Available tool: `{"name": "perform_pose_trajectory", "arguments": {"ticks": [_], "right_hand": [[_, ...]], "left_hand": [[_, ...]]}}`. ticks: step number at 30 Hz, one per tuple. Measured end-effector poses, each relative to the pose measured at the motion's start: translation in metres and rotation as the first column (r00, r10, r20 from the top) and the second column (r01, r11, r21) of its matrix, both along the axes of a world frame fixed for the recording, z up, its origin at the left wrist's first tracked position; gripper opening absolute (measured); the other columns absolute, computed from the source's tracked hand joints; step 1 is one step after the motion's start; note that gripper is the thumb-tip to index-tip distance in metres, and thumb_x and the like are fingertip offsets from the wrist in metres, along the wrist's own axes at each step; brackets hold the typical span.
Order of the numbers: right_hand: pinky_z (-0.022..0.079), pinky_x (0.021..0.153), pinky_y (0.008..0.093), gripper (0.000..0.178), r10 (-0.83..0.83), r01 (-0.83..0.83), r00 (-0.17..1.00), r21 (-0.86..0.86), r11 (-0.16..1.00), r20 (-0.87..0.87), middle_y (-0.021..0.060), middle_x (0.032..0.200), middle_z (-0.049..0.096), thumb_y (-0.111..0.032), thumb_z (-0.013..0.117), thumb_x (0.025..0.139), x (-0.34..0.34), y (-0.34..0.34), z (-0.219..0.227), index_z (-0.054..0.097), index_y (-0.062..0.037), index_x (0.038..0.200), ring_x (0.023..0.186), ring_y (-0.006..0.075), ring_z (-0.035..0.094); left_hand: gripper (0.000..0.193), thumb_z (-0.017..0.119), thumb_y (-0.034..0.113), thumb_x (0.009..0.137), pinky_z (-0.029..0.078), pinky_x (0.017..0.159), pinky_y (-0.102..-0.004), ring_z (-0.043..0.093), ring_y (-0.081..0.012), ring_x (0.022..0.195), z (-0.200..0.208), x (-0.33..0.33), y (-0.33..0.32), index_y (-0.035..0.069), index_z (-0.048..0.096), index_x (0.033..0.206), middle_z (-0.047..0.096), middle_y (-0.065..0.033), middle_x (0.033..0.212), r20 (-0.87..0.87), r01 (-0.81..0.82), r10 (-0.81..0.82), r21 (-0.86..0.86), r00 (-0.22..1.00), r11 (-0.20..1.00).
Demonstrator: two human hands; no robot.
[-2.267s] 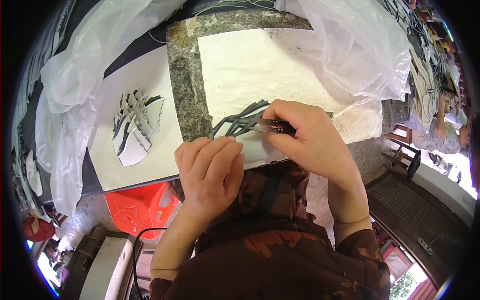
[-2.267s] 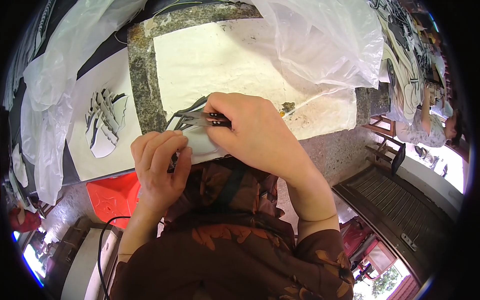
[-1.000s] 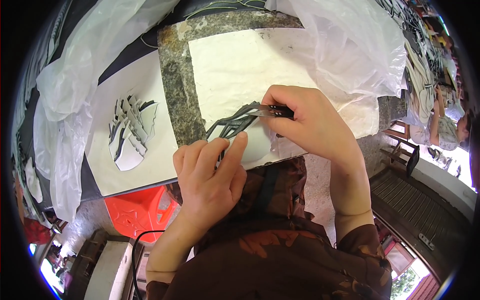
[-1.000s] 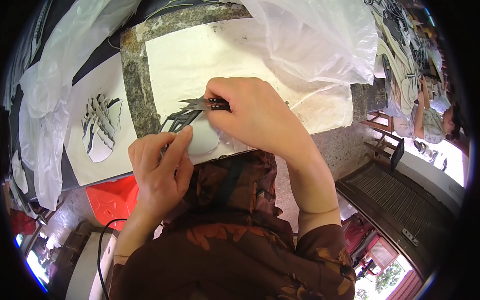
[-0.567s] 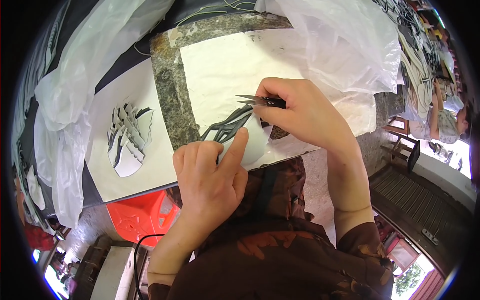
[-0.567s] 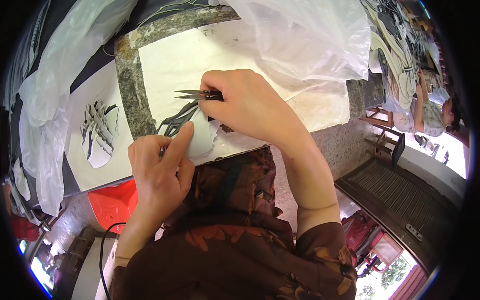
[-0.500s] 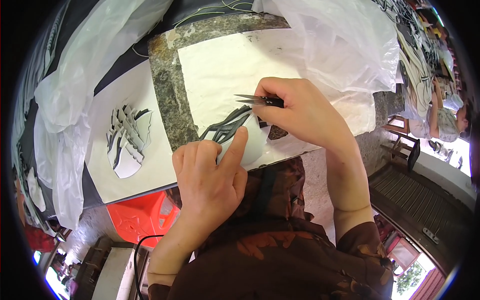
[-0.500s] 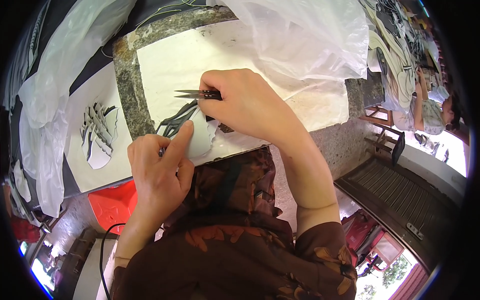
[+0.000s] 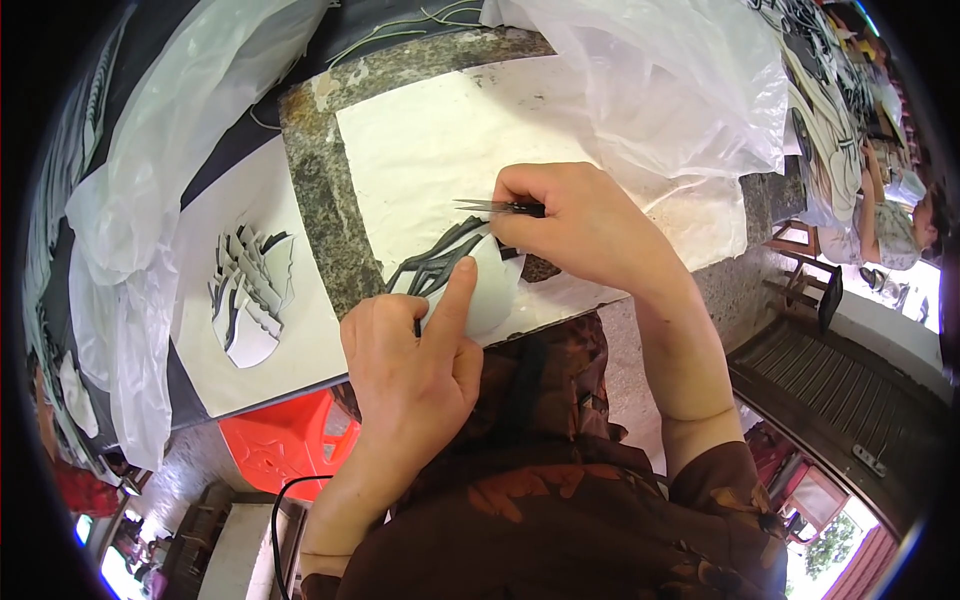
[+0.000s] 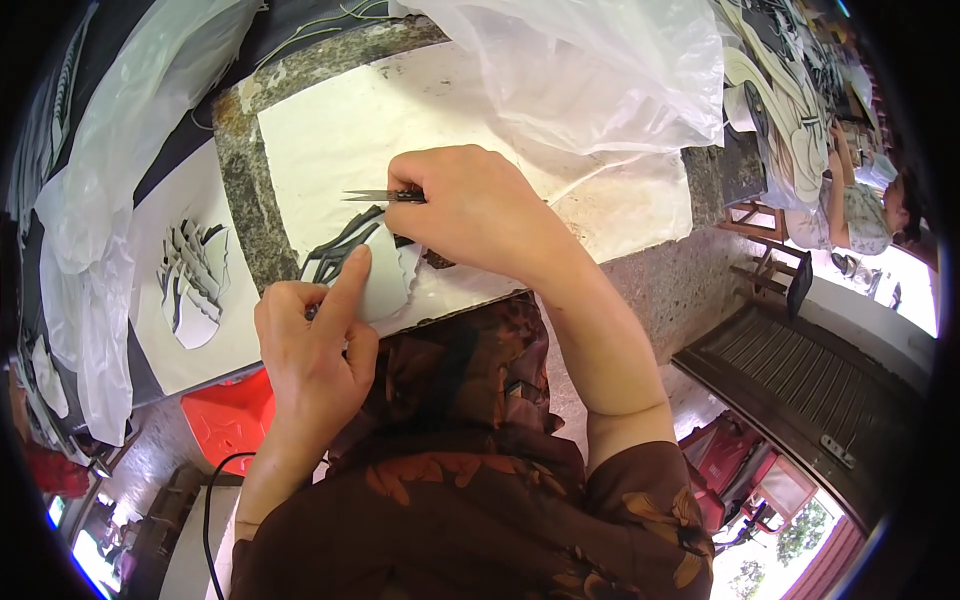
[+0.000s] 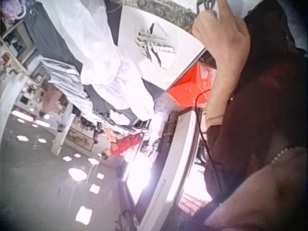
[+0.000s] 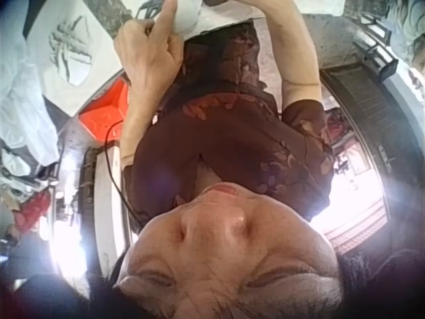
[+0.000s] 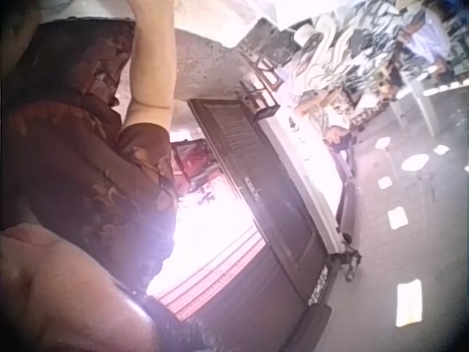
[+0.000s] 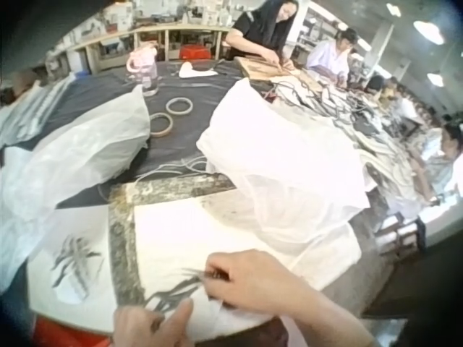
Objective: The recorder is manually assembling and preparing shoe upper components, using a small tool to guide and align the edges.
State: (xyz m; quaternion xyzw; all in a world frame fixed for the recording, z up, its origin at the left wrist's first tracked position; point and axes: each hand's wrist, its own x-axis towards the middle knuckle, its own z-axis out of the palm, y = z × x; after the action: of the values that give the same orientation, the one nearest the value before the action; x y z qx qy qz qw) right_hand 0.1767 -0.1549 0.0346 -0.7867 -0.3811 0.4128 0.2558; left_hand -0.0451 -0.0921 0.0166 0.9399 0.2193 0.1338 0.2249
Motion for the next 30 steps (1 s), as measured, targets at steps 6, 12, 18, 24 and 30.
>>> {"name": "perform_pose_trajectory", "arguments": {"ticks": [6,12,18,24,30], "right_hand": [[0.048,0.062,0.0322,0.022,0.031,-0.032,0.999,-0.061,0.998,-0.014,0.0092,0.067,0.063,-0.023,0.065,0.083,-0.003,0.002,-0.003,0.067,-0.0022,0.089,0.062,0.0175,0.056],[0.049,0.067,0.0281,0.018,-0.082,0.114,0.972,0.138,0.984,-0.221,0.0037,0.082,0.067,-0.016,0.072,0.087,-0.005,-0.015,-0.009,0.07,-0.0028,0.099,0.072,0.0104,0.058],[0.048,0.076,0.0238,0.024,-0.04,0.099,0.981,0.312,0.945,-0.191,0.0009,0.094,0.066,-0.012,0.08,0.085,-0.011,-0.035,-0.005,0.07,-0.0012,0.104,0.083,0.008,0.058],[0.048,0.076,0.0239,0.02,-0.021,0.069,0.991,0.375,0.924,-0.13,0.0017,0.096,0.066,-0.006,0.079,0.085,-0.014,-0.035,-0.001,0.069,-0.0014,0.102,0.085,0.0076,0.058],[0.048,0.074,0.0229,0.013,-0.068,0.189,0.944,0.359,0.914,-0.324,-0.0015,0.089,0.064,-0.003,0.075,0.09,-0.019,-0.032,0.014,0.066,-0.0017,0.1,0.08,0.0058,0.057]], "left_hand": [[0.063,0.069,0.003,0.073,0.042,0.079,-0.0403,0.051,-0.0274,0.086,-0.002,0.0,-0.003,0.015,0.07,0.135,0.047,-0.0085,0.092,0.018,-0.03,0.03,-0.002,0.999,1.0],[0.063,0.067,0.0,0.074,0.043,0.081,-0.0398,0.051,-0.0282,0.089,-0.013,-0.004,-0.006,0.011,0.068,0.136,0.05,-0.0101,0.098,0.087,-0.092,0.097,-0.062,0.991,0.994],[0.059,0.067,0.0,0.075,0.044,0.086,-0.0413,0.052,-0.0299,0.094,-0.013,-0.008,-0.007,0.007,0.068,0.134,0.051,-0.0108,0.104,0.146,-0.125,0.135,-0.076,0.98,0.989],[0.05,0.066,0.003,0.08,0.046,0.091,-0.039,0.052,-0.0305,0.104,-0.011,-0.008,-0.002,0.004,0.067,0.129,0.052,-0.0148,0.11,0.16,-0.094,0.11,-0.105,0.981,0.99],[0.046,0.066,0.003,0.076,0.046,0.092,-0.0379,0.054,-0.0293,0.102,0.007,-0.004,0.014,0.006,0.07,0.122,0.053,-0.0133,0.11,0.156,-0.09,0.146,-0.322,0.977,0.942]]}}
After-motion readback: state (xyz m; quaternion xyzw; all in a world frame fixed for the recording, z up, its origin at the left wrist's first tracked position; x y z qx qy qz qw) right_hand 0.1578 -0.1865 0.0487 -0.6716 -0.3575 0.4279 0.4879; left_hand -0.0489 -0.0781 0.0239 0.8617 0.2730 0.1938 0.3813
